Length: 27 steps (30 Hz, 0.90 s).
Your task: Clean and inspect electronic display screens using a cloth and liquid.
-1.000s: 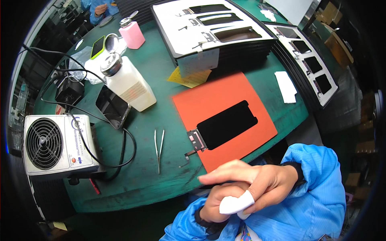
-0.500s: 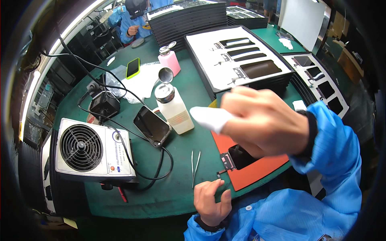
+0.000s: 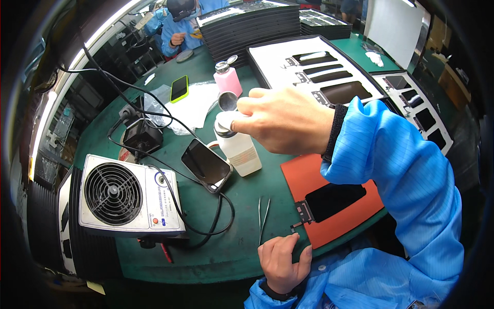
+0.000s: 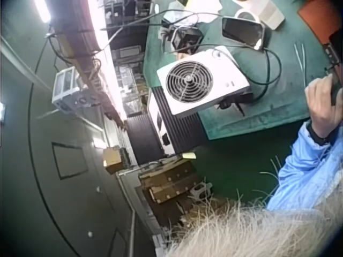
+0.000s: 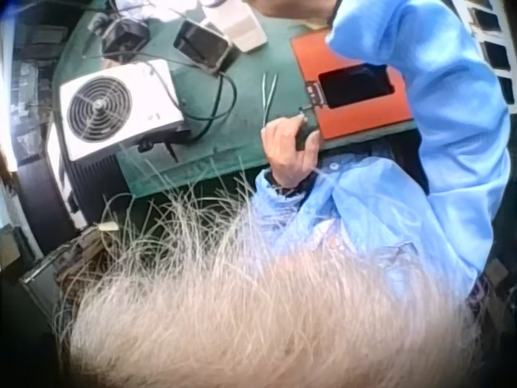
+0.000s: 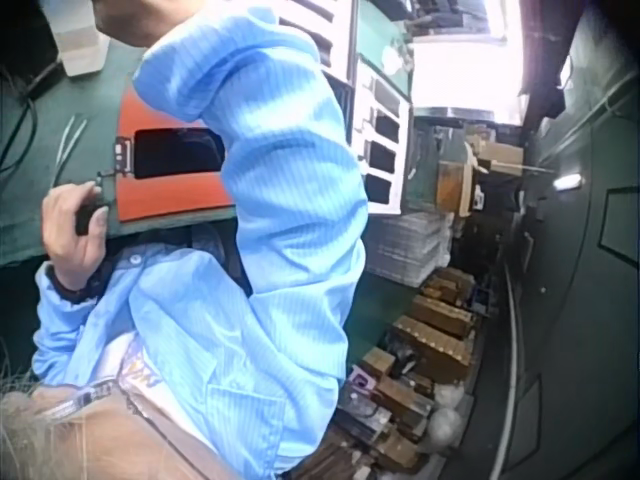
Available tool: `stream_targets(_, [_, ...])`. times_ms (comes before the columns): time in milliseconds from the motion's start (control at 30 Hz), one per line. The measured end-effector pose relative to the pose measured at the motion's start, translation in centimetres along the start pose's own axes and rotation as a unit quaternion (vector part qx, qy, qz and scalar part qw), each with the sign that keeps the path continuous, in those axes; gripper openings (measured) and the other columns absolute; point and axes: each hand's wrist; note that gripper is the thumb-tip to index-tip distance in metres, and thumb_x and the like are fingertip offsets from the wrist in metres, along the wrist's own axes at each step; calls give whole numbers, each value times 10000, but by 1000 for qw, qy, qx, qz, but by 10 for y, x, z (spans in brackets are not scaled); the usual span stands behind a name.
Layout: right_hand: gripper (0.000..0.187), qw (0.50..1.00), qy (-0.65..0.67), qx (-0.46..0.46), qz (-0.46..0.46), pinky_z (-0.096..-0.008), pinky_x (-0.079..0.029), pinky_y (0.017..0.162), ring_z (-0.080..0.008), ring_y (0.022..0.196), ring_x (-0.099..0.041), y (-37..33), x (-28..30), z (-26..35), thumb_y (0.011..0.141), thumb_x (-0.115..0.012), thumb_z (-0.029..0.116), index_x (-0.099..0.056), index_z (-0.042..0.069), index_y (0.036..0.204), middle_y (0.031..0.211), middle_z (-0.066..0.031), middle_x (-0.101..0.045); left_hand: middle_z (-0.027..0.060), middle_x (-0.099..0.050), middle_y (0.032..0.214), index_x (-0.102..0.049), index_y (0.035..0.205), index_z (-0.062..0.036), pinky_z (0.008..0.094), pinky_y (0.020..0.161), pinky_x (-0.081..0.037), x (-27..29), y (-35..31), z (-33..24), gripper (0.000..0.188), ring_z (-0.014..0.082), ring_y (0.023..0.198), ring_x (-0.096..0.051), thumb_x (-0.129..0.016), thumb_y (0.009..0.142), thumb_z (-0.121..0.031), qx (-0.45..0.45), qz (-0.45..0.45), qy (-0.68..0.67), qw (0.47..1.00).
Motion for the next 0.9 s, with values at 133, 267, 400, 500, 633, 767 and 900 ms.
stream_targets(133, [136,999,-28,4,-32,-411,-581,612,-281,818,-708,-5,13,-3,818,-646,119,-707,84,934,863,-103,-679,107,-714,902,-678,1072,2,405,791,-471,-3,5,2,307,304,836,-633,-761,877,-221,2,10,-12,1000])
stream_targets(267, [203,996,-43,-33,-73,-404,-517,561,-282,730,-642,-47,61,15,752,-670,94,-709,72,949,791,-75,-603,147,-692,937,-679,1046,10,423,794,-499,0,7,1,301,335,858,-623,-734,916,-256,6,12,-1,1000])
stream_targets(400, [546,997,-36,-51,52,-314,-360,469,-158,528,-460,-128,96,38,706,-666,97,-710,-81,1221,645,-13,-498,166,-685,945,-672,1055,34,422,800,-501,-1,2,7,374,333,875,-605,-689,953,-325,21,26,30,999])
stream_targets(500, [474,984,-27,-138,113,-301,-371,459,-140,504,-458,-187,105,66,747,-669,90,-719,-58,1194,624,8,-477,165,-687,978,-665,1084,40,419,833,-494,1,8,-3,369,324,912,-600,-667,973,-312,14,50,48,998])
stream_targets(633, [405,961,-55,-213,168,-285,-349,468,-132,547,-469,-233,92,94,799,-708,102,-752,20,1193,648,11,-486,181,-716,1043,-698,1115,35,429,863,-511,-4,12,-7,352,340,945,-656,-680,999,-296,-3,58,67,996])
stream_targets(767, [276,942,-59,-236,230,-267,-396,517,-137,682,-536,-248,90,101,878,-687,181,-765,66,1115,748,-1,-512,171,-712,1015,-707,1113,50,410,845,-511,-10,10,-10,362,322,916,-653,-674,1004,-294,7,33,82,996])
stream_targets(900, [239,932,-116,-237,249,-269,-375,512,-130,690,-531,-253,89,90,866,-677,190,-769,86,1060,759,8,-512,167,-707,1005,-707,1115,61,402,829,-513,-21,5,-9,383,313,884,-651,-678,1007,-305,11,4,86,996])
Point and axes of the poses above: each hand's wrist, its own y-axis towards the middle knuckle, its own x-axis out of the back of the hand, z = x × y
